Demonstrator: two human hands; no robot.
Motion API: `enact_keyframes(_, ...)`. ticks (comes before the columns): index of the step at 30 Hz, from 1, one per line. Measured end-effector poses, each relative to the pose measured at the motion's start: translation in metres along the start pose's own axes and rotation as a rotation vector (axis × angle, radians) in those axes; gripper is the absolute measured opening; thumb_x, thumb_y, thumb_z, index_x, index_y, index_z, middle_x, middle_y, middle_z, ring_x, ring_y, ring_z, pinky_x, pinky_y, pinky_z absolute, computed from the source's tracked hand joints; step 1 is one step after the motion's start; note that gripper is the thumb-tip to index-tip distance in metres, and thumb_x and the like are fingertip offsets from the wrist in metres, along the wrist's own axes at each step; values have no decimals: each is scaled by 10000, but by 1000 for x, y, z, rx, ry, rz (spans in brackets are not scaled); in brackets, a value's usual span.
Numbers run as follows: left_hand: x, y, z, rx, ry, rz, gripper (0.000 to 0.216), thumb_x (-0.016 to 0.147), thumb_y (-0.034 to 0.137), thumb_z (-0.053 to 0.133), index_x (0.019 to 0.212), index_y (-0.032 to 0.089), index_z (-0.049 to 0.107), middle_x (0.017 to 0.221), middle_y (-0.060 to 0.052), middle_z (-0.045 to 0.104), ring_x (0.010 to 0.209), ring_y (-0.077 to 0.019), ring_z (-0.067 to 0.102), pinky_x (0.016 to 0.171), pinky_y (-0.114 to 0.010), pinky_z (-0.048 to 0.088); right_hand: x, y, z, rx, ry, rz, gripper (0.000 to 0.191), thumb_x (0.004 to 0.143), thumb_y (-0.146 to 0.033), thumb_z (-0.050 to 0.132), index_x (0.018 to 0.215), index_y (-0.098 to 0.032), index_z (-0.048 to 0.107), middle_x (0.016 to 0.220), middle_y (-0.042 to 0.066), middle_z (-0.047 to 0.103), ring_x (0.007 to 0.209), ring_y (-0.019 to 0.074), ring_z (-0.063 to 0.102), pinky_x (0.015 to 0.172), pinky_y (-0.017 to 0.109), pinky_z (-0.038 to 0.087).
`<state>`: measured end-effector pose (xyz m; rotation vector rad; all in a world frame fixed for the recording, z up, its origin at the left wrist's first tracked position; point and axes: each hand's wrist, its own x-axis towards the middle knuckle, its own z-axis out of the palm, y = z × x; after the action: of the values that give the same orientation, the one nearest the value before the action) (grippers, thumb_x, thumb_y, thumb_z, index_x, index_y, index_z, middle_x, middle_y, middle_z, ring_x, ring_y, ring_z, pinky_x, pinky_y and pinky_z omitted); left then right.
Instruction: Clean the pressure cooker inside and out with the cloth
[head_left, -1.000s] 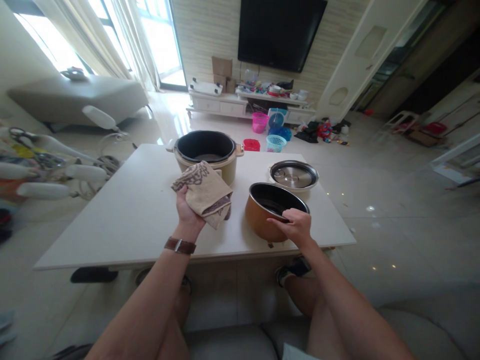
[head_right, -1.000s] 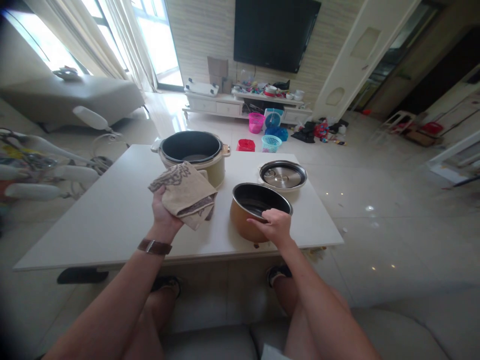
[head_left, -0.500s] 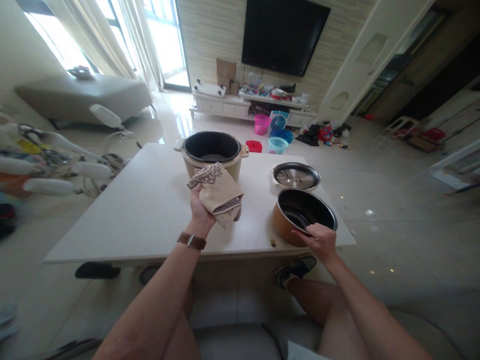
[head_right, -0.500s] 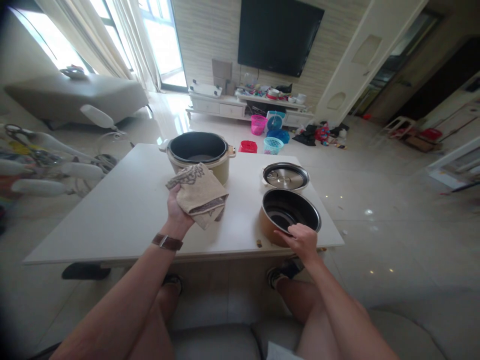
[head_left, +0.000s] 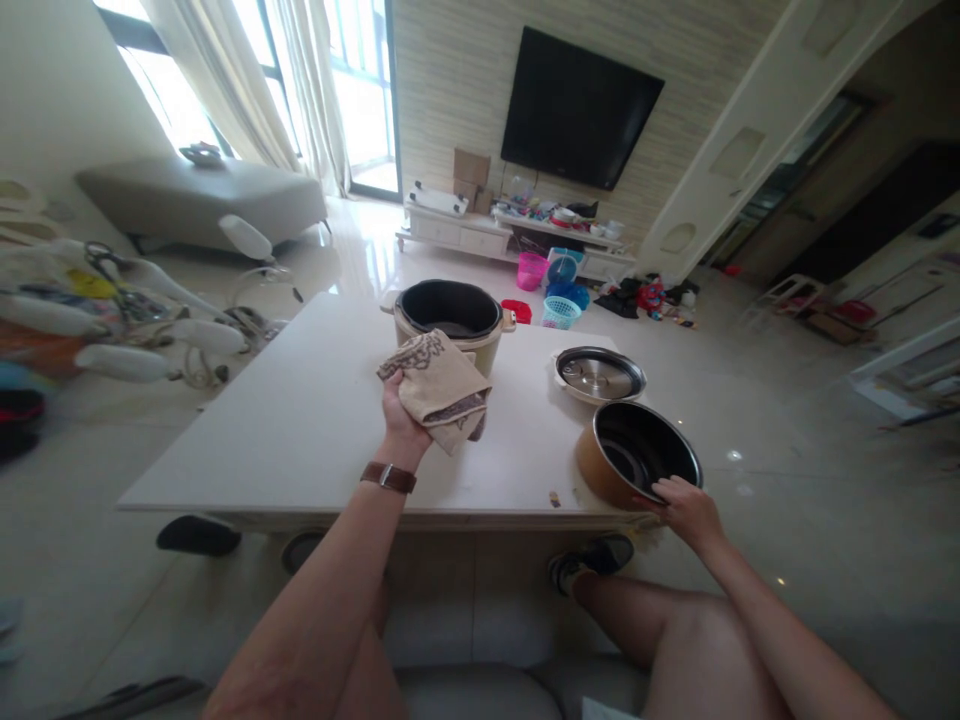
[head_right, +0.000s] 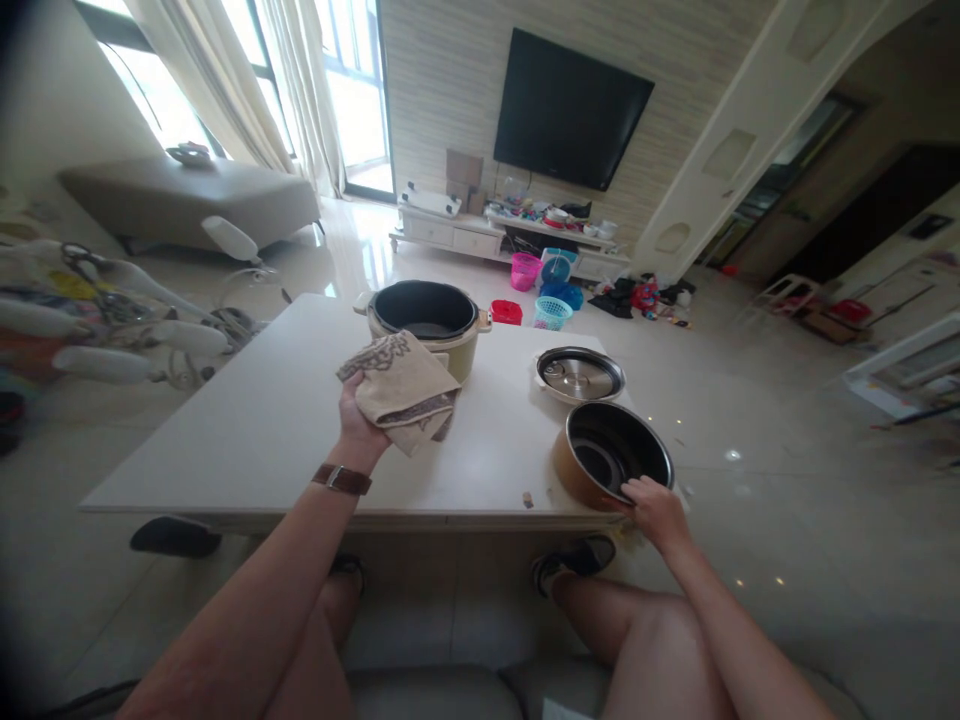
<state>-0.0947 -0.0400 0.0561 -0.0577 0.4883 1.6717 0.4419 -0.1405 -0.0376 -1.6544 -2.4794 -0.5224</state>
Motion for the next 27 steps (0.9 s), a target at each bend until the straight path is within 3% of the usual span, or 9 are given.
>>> enact_keyframes(4,6,34,-5,-32,-19,151,488,1009,434,460,1296,132,716,1262,-147,785,1280,-308,704,1175,-497,500,4,10,-22,79,17,-3,532,981,-719,557,830,-230,702,833,67,699,807,242,636,706,348,426)
enact_keyframes(7,13,53,-11,-73,3,303,516,1024,468,413,1314,161,711,1311,-129,767,1318,-280,678,1209,-463,461,36,-13,-44,265,120,33,462,941,-679,642,1038,-232,706,996,88,717,963,280,665,878,401,502)
enact_keyframes(10,16,62,-17,-104,32,382,540,1032,476,380,1340,171,701,1354,-133,743,1346,-270,656,1220,-447,443,101,-58,-53,531,224,238,314,939,-545,661,981,-234,679,980,89,694,970,281,652,941,438,516)
enact_keyframes(12,16,64,-20,-121,63,372,562,1036,480,356,1346,161,698,1360,-146,736,1350,-279,651,1220,-457,440,160,-92,-48,826,166,447,251,874,-469,731,922,-230,670,949,70,691,918,257,638,886,409,540)
enact_keyframes(14,15,65,-21,-142,95,351,572,1039,476,339,1348,153,697,1353,-154,737,1349,-291,650,1219,-476,438,223,-123,-36,1222,12,767,208,804,-360,800,833,-222,648,892,50,677,903,229,634,843,356,559)
enact_keyframes(19,15,75,-22,-187,134,344,545,1037,454,351,1344,169,699,1319,-140,750,1341,-292,654,1224,-503,423,362,-164,-7,1485,-91,919,208,970,-368,619,826,-220,589,873,43,650,805,175,659,729,310,618)
enact_keyframes(23,19,86,-24,-205,174,339,547,1029,472,369,1339,167,700,1331,-140,745,1338,-302,655,1209,-504,438,423,-176,3,1596,-69,1002,233,1031,-378,547,852,-227,553,839,22,621,773,144,634,715,266,619)
enact_keyframes(27,21,93,-29,-193,179,324,551,1026,475,357,1329,181,710,1340,-136,744,1344,-304,652,1196,-505,453,440,-187,2,1673,-30,1025,119,1014,-258,584,903,-244,543,824,-8,638,760,120,637,707,222,596)
